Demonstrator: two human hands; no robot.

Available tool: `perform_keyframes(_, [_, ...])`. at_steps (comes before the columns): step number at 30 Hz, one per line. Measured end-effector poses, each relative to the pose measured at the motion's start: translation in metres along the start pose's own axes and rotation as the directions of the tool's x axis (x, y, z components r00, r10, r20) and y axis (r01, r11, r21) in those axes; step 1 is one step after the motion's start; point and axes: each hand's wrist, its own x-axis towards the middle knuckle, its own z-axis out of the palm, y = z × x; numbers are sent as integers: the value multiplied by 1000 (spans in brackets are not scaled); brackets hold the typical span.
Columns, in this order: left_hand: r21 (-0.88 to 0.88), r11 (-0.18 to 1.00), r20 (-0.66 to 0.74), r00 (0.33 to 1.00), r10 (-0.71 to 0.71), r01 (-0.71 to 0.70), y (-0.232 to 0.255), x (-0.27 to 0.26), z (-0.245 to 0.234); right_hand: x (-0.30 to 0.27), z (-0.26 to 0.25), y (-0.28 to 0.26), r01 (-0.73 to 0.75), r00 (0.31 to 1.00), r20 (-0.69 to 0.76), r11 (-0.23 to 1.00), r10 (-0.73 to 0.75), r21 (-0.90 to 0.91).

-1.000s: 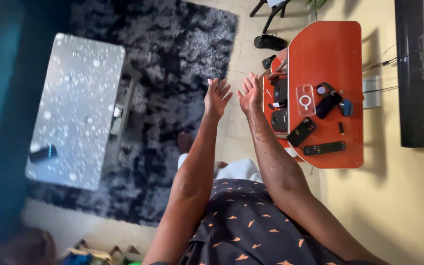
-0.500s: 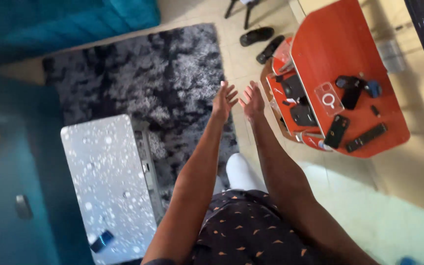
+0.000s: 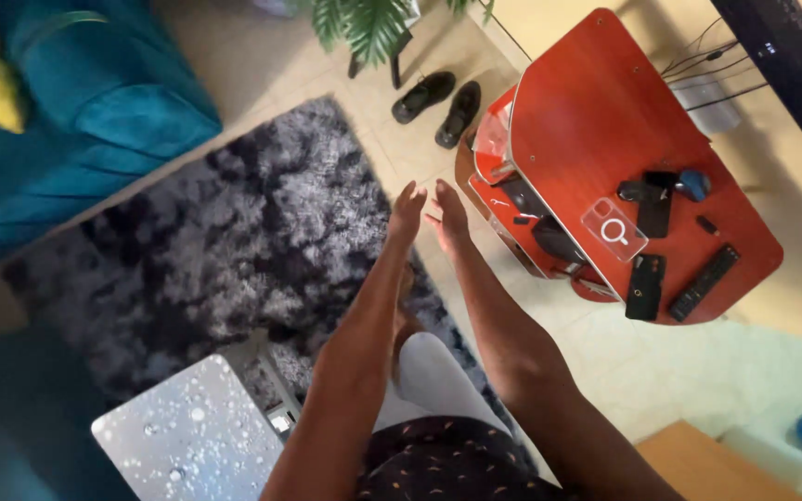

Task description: Cleaning a pair of black shoes with soapy water and a cloth in a bathroom.

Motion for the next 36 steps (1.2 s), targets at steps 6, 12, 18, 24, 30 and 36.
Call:
perform_keyframes(6, [448, 854, 65, 962, 264, -265, -20, 64, -12, 72, -2, 10, -20, 998, -64, 971, 5, -237])
perform_keyframes(12, [547, 764, 274, 935, 223, -342, -62, 149, -23, 132, 12, 13, -58, 984, -180, 918, -15, -392])
perform_keyframes(18, [600, 721, 379, 917, 125, -346, -69, 214, -48, 231, -34, 110, 211, 924, -123, 751, -361, -626])
perform_keyframes(24, [655, 678, 444, 896, 12, -333, -73, 269, -61, 298, -45, 156, 111, 935, -115, 583, -336, -805])
perform_keyframes(30, [595, 512, 590, 769, 246, -620, -210, 388, -30, 378, -80, 176, 59, 925, -137, 490, -354, -870])
perform_keyframes(36, [666, 549, 552, 829, 91, -505, -216, 478, 5, 460, -108, 139, -108, 931, -270, 518, -247, -848])
